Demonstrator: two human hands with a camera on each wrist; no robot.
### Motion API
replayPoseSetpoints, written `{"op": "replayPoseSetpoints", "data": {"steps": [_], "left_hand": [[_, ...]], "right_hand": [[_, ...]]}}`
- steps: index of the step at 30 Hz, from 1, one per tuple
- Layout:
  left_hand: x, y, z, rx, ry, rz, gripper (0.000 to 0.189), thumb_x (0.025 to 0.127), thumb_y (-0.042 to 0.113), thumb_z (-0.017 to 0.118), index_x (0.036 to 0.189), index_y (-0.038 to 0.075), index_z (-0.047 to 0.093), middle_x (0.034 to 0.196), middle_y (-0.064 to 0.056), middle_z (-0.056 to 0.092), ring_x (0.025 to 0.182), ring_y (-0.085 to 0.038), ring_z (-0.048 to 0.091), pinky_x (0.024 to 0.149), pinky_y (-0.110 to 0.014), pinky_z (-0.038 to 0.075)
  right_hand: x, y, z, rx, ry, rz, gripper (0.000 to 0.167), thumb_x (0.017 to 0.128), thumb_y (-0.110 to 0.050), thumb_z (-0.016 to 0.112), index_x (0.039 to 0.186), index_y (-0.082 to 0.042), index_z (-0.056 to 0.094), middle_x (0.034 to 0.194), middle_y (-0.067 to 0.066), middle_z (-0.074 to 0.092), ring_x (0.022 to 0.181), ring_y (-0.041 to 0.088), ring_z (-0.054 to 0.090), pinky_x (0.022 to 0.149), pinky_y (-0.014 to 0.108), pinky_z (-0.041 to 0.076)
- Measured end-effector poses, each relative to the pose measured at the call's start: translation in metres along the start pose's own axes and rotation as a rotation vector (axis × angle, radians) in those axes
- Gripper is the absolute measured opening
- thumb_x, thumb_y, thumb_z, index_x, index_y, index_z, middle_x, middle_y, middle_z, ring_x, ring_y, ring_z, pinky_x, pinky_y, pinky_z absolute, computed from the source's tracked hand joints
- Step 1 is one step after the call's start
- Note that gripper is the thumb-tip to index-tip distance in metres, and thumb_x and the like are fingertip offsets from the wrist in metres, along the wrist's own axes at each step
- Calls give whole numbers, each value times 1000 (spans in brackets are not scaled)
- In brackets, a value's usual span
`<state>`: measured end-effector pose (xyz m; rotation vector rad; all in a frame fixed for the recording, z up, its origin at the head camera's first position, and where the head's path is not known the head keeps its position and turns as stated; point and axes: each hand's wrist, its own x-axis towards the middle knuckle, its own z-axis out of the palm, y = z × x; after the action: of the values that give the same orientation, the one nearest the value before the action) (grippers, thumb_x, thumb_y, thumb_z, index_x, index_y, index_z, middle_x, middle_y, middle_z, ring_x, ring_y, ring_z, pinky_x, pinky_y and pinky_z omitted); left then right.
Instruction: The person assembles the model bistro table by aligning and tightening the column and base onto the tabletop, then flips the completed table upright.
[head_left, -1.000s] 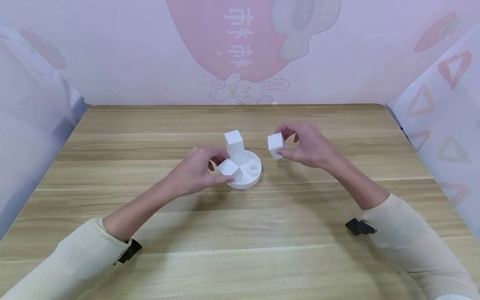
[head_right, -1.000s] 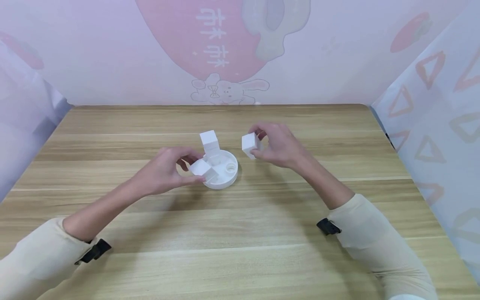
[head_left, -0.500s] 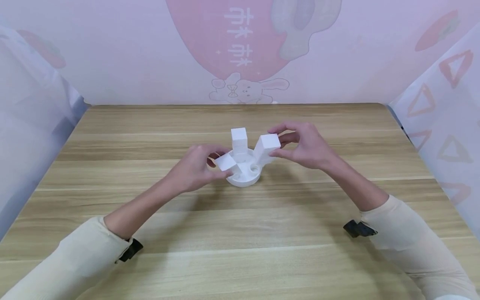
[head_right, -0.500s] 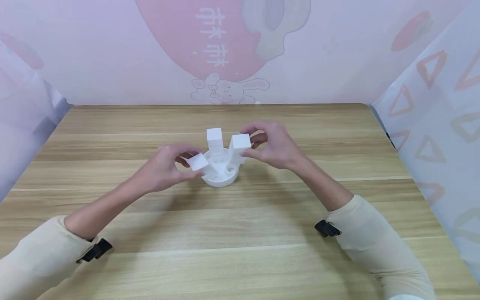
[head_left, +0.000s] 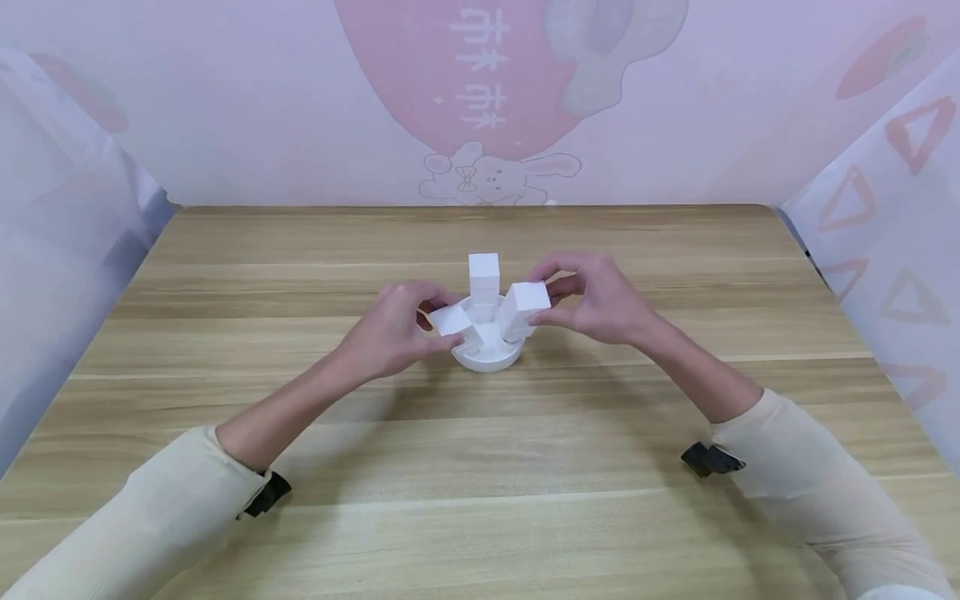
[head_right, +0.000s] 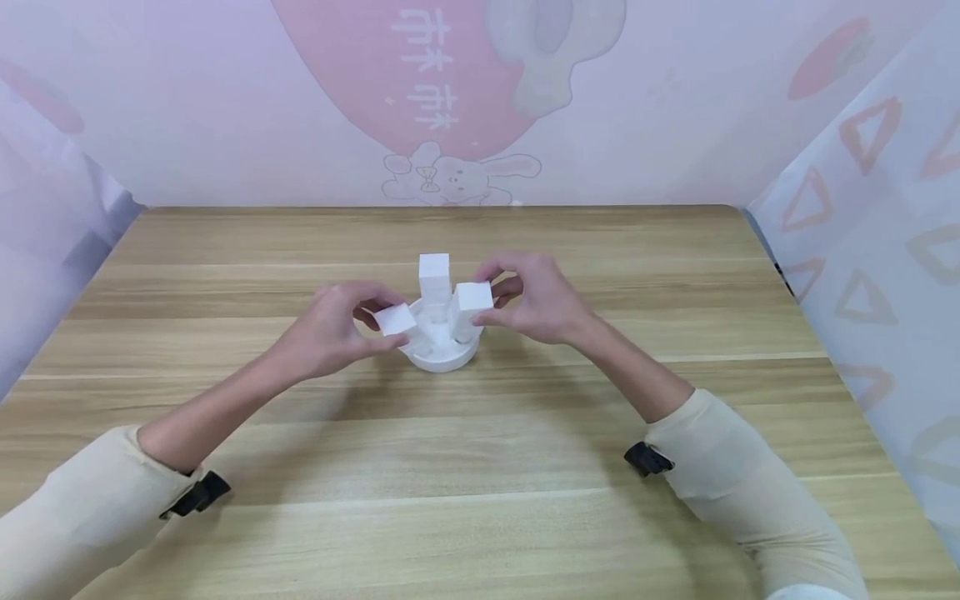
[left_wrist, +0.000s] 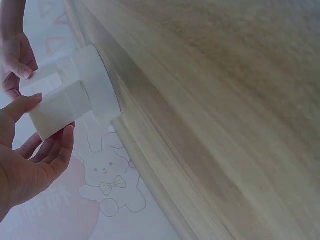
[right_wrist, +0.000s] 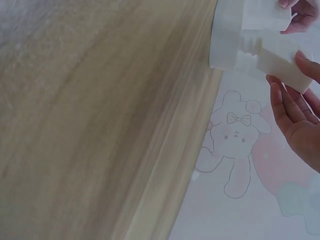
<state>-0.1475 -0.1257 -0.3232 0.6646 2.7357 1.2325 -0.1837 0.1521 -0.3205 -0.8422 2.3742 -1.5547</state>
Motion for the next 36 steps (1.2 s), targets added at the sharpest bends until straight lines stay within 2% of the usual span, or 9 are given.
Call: {"op": "replayPoseSetpoints", "data": {"steps": [4,9,12,16,19,23,28,32,36], "left_hand": [[2,-1,-1,-5,1,16,32,81,2,85,109,-5,75,100,-13,75,92,-26,69,80,-40,62],[3,-2,-2,-1,-6,20,31,81,2,85,110,-4,75,100,-12,76,91,-25,69,80,-40,61],[4,-2,-3,0,-17,12,31,82,2,84,111,-4,75,99,-12,75,90,-25,68,81,-41,61],[6,-2,-4,6,-29,3,32,82,3,84,111,-6,74,99,-13,75,90,-25,68,83,-43,61],[6,-2,-4,16,-32,-1,33,82,4,85,112,-6,74,99,-13,75,90,-26,68,83,-43,61],[6,-1,-4,28,-35,-3,34,82,4,86,112,-6,74,99,-13,75,90,-26,68,82,-40,61],[6,-1,-4,36,-35,1,34,81,5,87,111,-6,74,99,-13,75,90,-26,68,81,-40,61],[6,0,-4,38,-35,4,34,81,5,87,111,-6,74,98,-13,75,90,-25,68,81,-40,62],[6,0,-5,36,-37,5,35,81,5,86,111,-7,74,98,-13,75,90,-25,68,81,-40,62]], "right_hand": [[-1,3,2,-10,-22,10,39,75,11,86,110,6,69,110,16,70,89,29,75,82,33,61],[-1,8,3,-105,-46,-28,36,76,7,87,107,5,69,107,15,72,87,27,74,86,43,59],[0,12,1,-145,-43,-43,35,75,6,89,104,5,68,103,15,73,86,26,73,83,47,60],[1,16,-1,-145,-53,-49,38,73,3,92,102,4,68,100,14,73,85,26,70,80,48,60],[1,18,-3,-147,-108,-72,47,72,2,93,111,5,68,105,14,73,89,26,69,80,45,61],[1,20,-7,-154,-213,-116,57,77,9,87,129,6,64,119,15,72,99,27,67,81,43,62],[3,21,-12,-158,-283,-153,51,87,11,75,136,6,62,131,18,68,105,29,65,79,37,60],[5,20,-10,-200,-255,-162,45,85,5,82,128,4,68,121,14,72,99,28,64,73,31,56],[5,16,-5,-268,-190,-178,40,78,-3,90,113,-1,72,100,5,72,90,28,64,65,30,50]]}}
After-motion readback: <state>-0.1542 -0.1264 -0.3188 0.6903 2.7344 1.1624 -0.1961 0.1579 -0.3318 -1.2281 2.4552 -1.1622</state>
